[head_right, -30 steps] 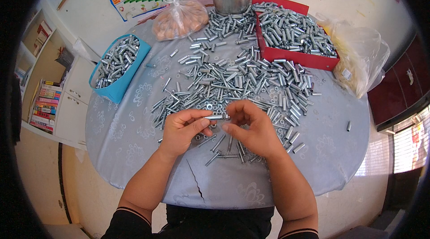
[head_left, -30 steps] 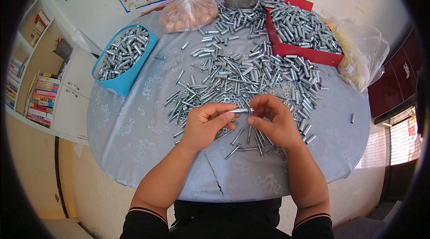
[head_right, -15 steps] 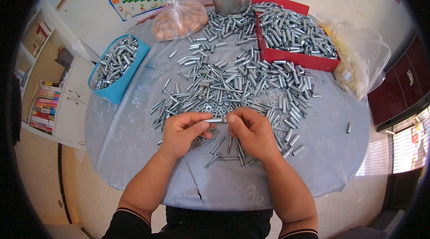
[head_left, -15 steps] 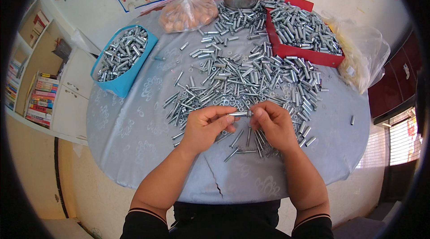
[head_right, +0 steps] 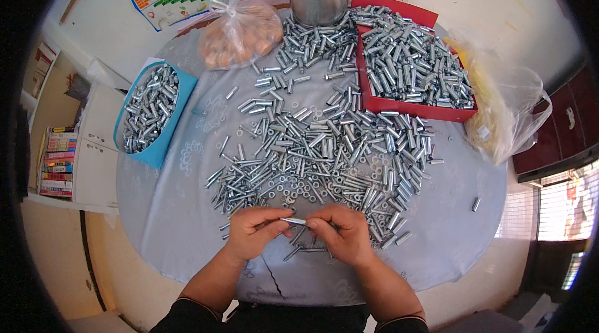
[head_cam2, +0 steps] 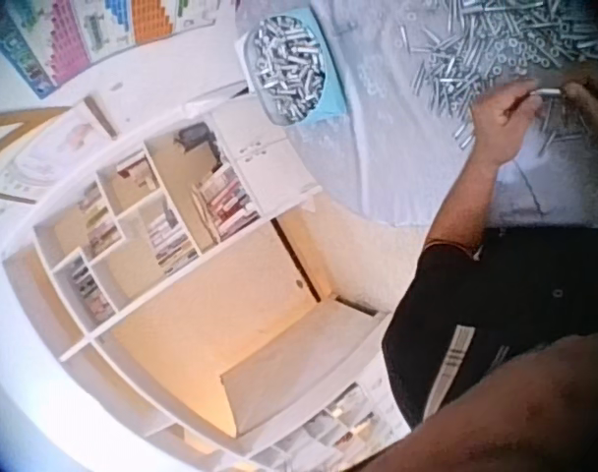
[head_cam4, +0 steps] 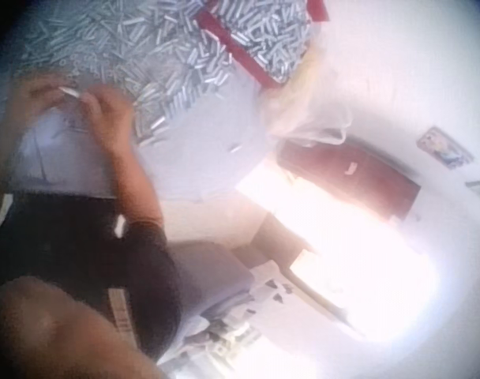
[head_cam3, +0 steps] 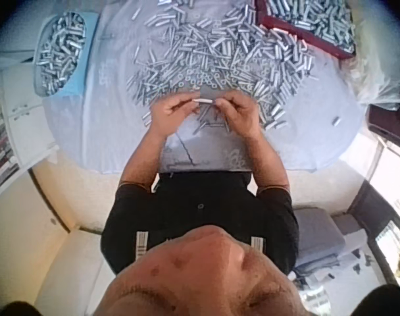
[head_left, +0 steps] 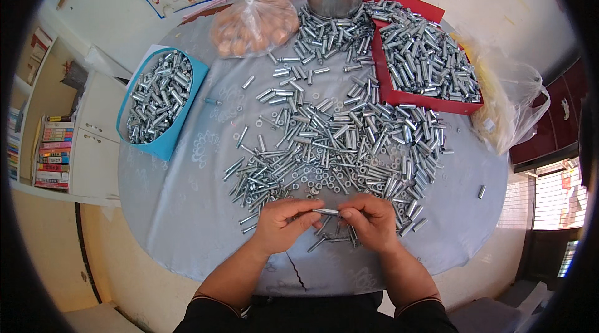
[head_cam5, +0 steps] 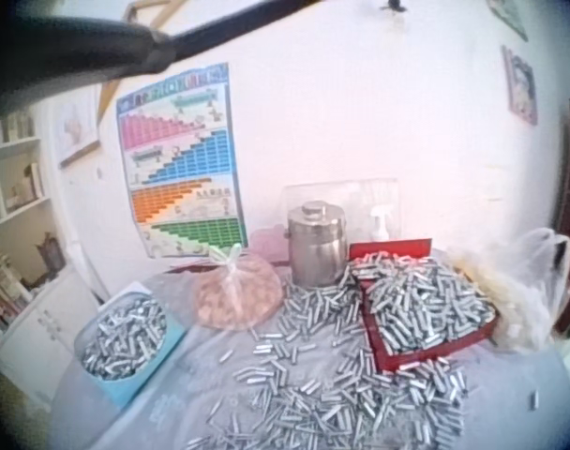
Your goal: The person repeatedly picks up metal bolts and washers from a table, threads the washers onto the bolts, and places the assembled fasteners into a blue bin. The task involves continuous manual assembly of hardware components.
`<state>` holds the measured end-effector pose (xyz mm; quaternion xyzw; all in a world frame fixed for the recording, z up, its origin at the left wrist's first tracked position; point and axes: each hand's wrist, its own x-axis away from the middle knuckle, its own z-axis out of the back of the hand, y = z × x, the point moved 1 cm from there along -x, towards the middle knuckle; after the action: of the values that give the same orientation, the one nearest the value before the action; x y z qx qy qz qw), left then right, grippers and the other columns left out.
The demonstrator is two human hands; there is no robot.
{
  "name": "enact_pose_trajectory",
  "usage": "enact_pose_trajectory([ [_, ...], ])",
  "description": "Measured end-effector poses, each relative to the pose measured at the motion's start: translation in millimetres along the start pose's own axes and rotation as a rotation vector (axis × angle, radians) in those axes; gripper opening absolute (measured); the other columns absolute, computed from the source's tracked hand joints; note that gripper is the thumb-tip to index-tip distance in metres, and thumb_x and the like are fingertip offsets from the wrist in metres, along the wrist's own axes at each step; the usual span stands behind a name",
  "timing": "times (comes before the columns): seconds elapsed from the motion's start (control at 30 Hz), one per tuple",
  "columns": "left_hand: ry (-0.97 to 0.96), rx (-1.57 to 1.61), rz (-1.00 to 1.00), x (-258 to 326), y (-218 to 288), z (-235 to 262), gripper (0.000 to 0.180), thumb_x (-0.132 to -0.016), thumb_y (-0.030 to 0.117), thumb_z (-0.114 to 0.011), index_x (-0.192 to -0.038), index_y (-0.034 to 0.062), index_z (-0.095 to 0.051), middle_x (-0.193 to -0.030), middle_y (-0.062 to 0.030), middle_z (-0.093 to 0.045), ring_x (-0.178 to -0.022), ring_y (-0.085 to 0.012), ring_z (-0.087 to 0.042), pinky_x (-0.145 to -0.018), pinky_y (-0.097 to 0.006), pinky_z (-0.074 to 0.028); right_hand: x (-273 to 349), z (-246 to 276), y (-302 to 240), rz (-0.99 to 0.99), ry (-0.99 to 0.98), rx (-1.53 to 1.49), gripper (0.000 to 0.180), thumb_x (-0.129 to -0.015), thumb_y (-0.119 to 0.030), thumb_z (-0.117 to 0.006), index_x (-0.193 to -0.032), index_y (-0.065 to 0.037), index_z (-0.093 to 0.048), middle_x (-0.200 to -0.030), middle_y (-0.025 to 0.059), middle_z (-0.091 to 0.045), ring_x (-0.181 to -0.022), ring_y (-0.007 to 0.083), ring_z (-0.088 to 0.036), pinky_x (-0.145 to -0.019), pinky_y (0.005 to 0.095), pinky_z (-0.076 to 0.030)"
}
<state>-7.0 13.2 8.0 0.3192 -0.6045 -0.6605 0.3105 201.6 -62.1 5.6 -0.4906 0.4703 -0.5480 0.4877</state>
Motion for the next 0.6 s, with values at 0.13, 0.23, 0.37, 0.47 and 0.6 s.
enact_pose_trajectory([
  [0.13,0.100,0.249,0.109,-2.4,-6.2,-5.1,0.023,-0.089,-0.004,-0.063,-0.112,-0.0039,-0.067,-0.094,-0.0132,-0.071,-0.076,-0.0160,-0.070,-0.063,-0.024,-0.053,-11.0,1.0,7.5,0.036,0.017,-0.457,0.024,-0.087,-0.002,-0.070,-0.110,0.000,-0.064,-0.097,0.0043,-0.066,-0.086,0.0110,-0.062,-0.075,0.0254,-0.050],
  [0.23,0.080,0.179,0.133,-0.6,-1.8,0.8,0.025,-0.091,0.000,-0.063,-0.116,-0.0029,-0.065,-0.097,-0.0136,-0.071,-0.077,-0.0148,-0.069,-0.066,-0.023,-0.054,-9.9,-0.2,7.2,0.102,0.005,-0.199,0.025,-0.086,0.000,-0.070,-0.110,0.002,-0.062,-0.096,0.0050,-0.066,-0.085,0.0107,-0.061,-0.076,0.0255,-0.051],
  [0.37,0.094,0.289,0.115,-2.0,-6.0,-0.2,0.024,-0.092,0.001,-0.062,-0.115,-0.0038,-0.065,-0.096,-0.0140,-0.071,-0.075,-0.0157,-0.068,-0.068,-0.025,-0.056,-13.5,-6.0,3.0,0.000,0.023,-0.347,0.019,-0.088,0.002,-0.066,-0.107,0.002,-0.062,-0.094,0.0052,-0.066,-0.084,0.0129,-0.064,-0.075,0.0263,-0.052],
  [0.47,0.088,0.246,0.110,-4.4,-5.5,-1.4,0.024,-0.092,0.001,-0.062,-0.114,-0.0048,-0.065,-0.095,-0.0149,-0.071,-0.075,-0.0166,-0.068,-0.068,-0.027,-0.056,-16.1,-5.3,5.2,0.067,0.010,-0.308,0.022,-0.089,0.001,-0.067,-0.111,0.002,-0.062,-0.094,0.0051,-0.066,-0.084,0.0115,-0.063,-0.075,0.0248,-0.051],
  [0.6,0.088,0.296,0.076,-5.8,-5.4,-0.9,0.023,-0.092,0.003,-0.062,-0.114,-0.0051,-0.065,-0.096,-0.0144,-0.071,-0.076,-0.0161,-0.068,-0.068,-0.026,-0.056,-11.7,-8.6,1.8,0.076,0.012,-0.283,0.023,-0.090,0.000,-0.066,-0.112,0.002,-0.062,-0.096,0.0055,-0.066,-0.084,0.0105,-0.061,-0.075,0.0239,-0.051],
])
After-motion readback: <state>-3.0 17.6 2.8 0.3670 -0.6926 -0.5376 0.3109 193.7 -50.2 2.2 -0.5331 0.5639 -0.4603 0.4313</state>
